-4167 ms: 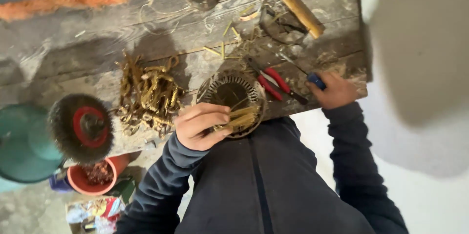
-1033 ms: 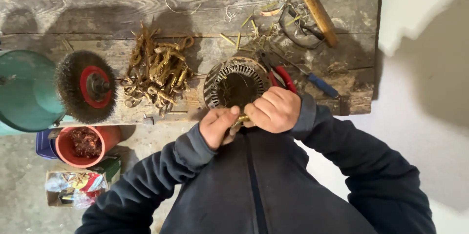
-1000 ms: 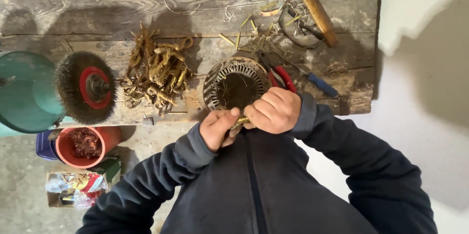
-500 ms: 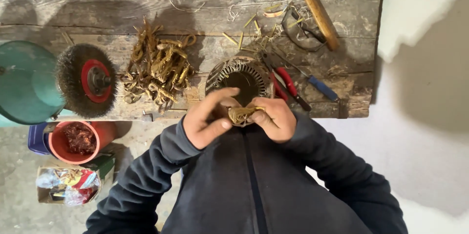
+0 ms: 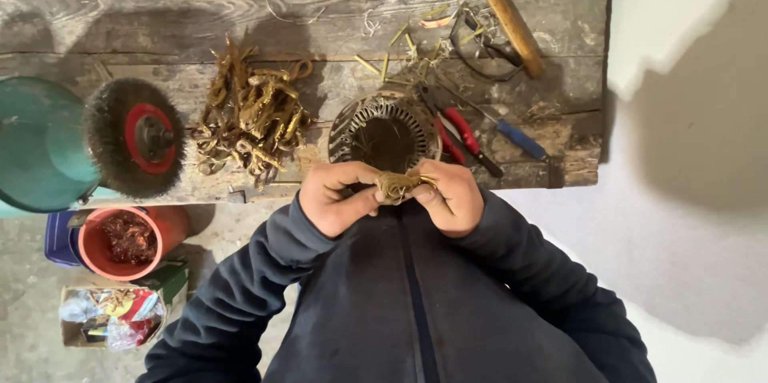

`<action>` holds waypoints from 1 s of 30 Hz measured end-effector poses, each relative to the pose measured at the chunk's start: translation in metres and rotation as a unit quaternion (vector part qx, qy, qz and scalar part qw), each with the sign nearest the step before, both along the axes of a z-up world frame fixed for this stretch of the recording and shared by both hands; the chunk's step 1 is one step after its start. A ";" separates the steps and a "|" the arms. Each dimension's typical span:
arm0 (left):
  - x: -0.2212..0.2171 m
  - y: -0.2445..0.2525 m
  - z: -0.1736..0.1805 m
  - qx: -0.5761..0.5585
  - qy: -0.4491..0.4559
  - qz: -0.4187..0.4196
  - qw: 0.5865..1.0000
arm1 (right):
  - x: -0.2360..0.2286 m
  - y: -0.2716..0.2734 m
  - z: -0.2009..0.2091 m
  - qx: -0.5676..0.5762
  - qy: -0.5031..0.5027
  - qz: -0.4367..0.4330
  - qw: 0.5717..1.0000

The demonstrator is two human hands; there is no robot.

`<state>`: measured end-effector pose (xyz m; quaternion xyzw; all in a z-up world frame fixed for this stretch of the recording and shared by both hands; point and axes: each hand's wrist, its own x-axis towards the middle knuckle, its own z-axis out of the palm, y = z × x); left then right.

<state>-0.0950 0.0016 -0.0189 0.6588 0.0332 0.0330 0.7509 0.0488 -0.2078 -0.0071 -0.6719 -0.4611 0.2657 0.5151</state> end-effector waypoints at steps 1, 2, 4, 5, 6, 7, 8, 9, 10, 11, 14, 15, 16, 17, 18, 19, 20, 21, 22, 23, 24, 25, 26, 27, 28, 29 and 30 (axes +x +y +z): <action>0.003 0.000 0.005 -0.001 0.000 -0.003 1.000 | 0.001 -0.001 0.000 -0.001 0.000 -0.003 1.000; 0.006 0.000 0.011 -0.030 0.011 -0.011 0.999 | 0.001 -0.001 0.000 0.007 -0.016 -0.014 1.000; 0.011 0.000 0.018 -0.060 0.022 -0.019 0.998 | 0.001 -0.003 -0.003 0.014 -0.032 -0.026 0.999; 0.014 0.000 0.020 -0.040 0.014 -0.024 0.999 | 0.001 -0.004 -0.005 0.010 -0.028 -0.027 0.999; 0.018 0.000 0.022 -0.020 0.007 -0.030 0.999 | 0.000 -0.005 -0.007 0.006 -0.024 -0.028 0.999; 0.018 -0.001 0.020 -0.020 0.008 -0.032 0.999 | 0.000 -0.006 -0.008 0.005 -0.023 -0.030 0.999; 0.019 -0.002 0.017 -0.023 0.011 -0.037 0.999 | 0.000 -0.007 -0.010 -0.002 -0.012 -0.028 1.000; 0.019 -0.003 0.015 -0.026 0.014 -0.043 0.999 | 0.000 -0.008 -0.012 -0.009 -0.002 -0.027 1.000; 0.021 -0.003 0.013 -0.026 0.015 -0.045 0.999 | 0.000 -0.008 -0.011 -0.009 -0.001 -0.029 1.000; 0.023 -0.004 0.010 -0.019 0.008 -0.040 0.999 | 0.001 -0.008 -0.010 -0.006 0.003 -0.027 1.000; 0.032 -0.004 0.021 0.000 0.001 -0.035 0.999 | 0.002 -0.008 -0.005 0.001 0.013 -0.024 1.000; 0.037 -0.003 0.028 0.012 -0.001 -0.032 0.999 | 0.003 -0.008 -0.003 0.005 0.016 -0.020 1.000; 0.038 -0.003 0.026 0.012 -0.001 -0.033 0.999 | 0.004 -0.010 -0.006 0.006 0.016 -0.022 1.000; 0.040 -0.002 0.024 0.006 -0.005 -0.045 0.999 | 0.005 -0.011 -0.008 0.009 0.019 -0.019 1.000; 0.041 -0.002 0.022 0.000 -0.008 -0.056 0.998 | 0.006 -0.013 -0.011 0.011 0.022 -0.017 1.000; 0.042 -0.003 0.021 0.000 -0.008 -0.057 0.998 | 0.007 -0.013 -0.012 0.012 0.023 -0.019 0.999; 0.043 -0.003 0.020 0.021 -0.027 -0.052 0.998 | 0.008 -0.013 -0.012 0.005 0.028 -0.021 0.999; 0.045 -0.003 0.019 0.042 -0.046 -0.046 0.997 | 0.009 -0.013 -0.013 -0.001 0.032 -0.023 0.999; 0.047 -0.003 0.021 0.043 -0.045 -0.046 0.997 | 0.011 -0.013 -0.013 0.000 0.034 -0.023 0.999; 0.048 -0.002 0.023 0.062 -0.046 -0.034 0.996 | 0.012 -0.013 -0.014 -0.001 0.031 -0.024 0.999; 0.049 -0.002 0.025 0.080 -0.047 -0.020 0.996 | 0.013 -0.013 -0.014 -0.004 0.030 -0.024 0.999; 0.050 0.000 0.026 0.079 -0.044 -0.019 0.996 | 0.013 -0.014 -0.015 -0.004 0.032 -0.023 0.999; 0.051 0.003 0.027 0.085 -0.037 -0.011 0.996 | 0.013 -0.014 -0.016 -0.006 0.030 -0.029 0.999; 0.052 0.006 0.029 0.091 -0.030 -0.003 0.995 | 0.014 -0.014 -0.017 -0.009 0.028 -0.034 0.999; 0.055 0.013 0.027 0.092 -0.028 -0.001 0.995 | 0.015 -0.014 -0.018 -0.008 0.030 -0.032 0.999; 0.058 0.020 0.026 0.111 -0.032 0.017 0.993 | 0.015 -0.015 -0.020 -0.007 0.032 -0.041 0.999; 0.061 0.027 0.025 0.130 -0.035 0.035 0.990 | 0.016 -0.015 -0.022 -0.006 0.035 -0.049 0.998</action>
